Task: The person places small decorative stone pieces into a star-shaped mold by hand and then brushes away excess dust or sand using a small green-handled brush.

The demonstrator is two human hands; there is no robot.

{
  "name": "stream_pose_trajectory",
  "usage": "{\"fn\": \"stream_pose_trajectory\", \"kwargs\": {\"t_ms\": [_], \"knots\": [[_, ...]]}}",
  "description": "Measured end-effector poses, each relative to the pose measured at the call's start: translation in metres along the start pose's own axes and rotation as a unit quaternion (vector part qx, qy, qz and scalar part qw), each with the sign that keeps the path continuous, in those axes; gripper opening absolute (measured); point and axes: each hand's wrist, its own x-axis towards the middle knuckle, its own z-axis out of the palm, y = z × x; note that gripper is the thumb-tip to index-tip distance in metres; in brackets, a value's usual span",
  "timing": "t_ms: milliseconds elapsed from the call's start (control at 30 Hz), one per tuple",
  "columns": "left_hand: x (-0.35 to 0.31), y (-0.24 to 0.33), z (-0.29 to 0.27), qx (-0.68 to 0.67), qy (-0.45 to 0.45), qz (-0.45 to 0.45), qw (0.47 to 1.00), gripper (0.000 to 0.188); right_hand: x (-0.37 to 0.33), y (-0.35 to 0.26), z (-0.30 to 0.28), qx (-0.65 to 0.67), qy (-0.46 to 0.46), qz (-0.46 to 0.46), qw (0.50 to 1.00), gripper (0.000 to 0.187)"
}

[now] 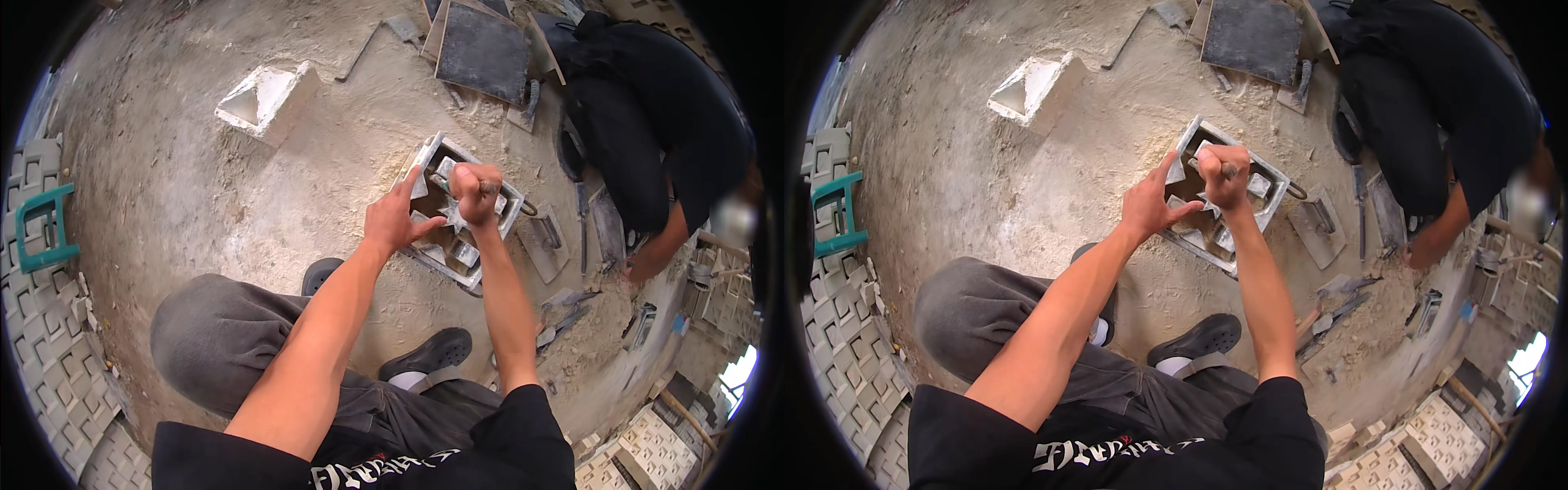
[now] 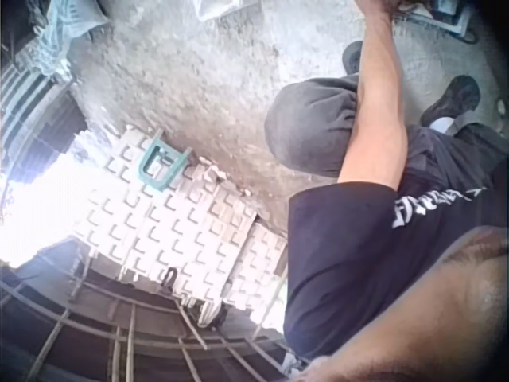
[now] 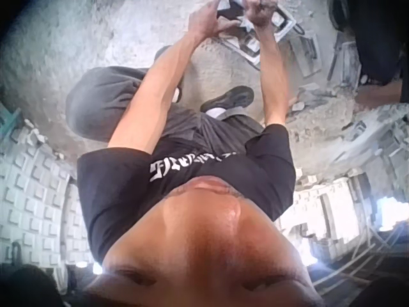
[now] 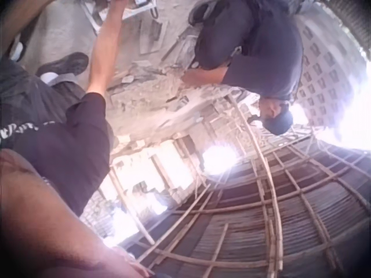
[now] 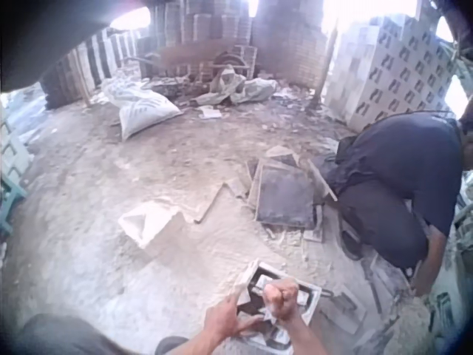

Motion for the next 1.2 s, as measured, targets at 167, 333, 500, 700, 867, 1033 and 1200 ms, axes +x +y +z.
{"fn": "stream_pose_trajectory", "kwargs": {"t_ms": [167,333,500,700,867,1033,1200], "knots": [[-0.003,-0.012,-0.002,0.002,0.043,0.026,0.999,0.107,0.007,-0.032,0.004,-0.006,-0.029,-0.062,0.998,0.035],[-0.005,-0.005,0.003,-0.004,0.013,0.013,1.000,0.106,-0.001,-0.004,-0.001,-0.002,-0.015,0.020,1.000,0.038],[-0.002,-0.006,-0.001,0.007,0.040,0.023,0.999,0.106,0.006,-0.016,-0.006,0.085,0.009,-0.013,0.996,0.041],[-0.001,-0.007,0.000,0.004,0.035,0.013,0.999,0.106,0.016,-0.008,0.001,0.084,0.052,0.059,0.993,0.043],[-0.004,-0.002,-0.001,-0.002,0.024,0.016,1.000,0.106,0.007,-0.005,-0.007,0.057,0.003,-0.055,0.997,0.044],[-0.003,-0.002,-0.006,0.013,0.007,0.001,1.000,0.106,0.006,-0.026,-0.003,-0.026,-0.022,0.001,0.999,0.039],[-0.002,0.006,-0.001,0.009,0.007,0.009,1.000,0.107,-0.008,0.008,-0.013,0.022,0.037,-0.026,0.999,0.042]]}}
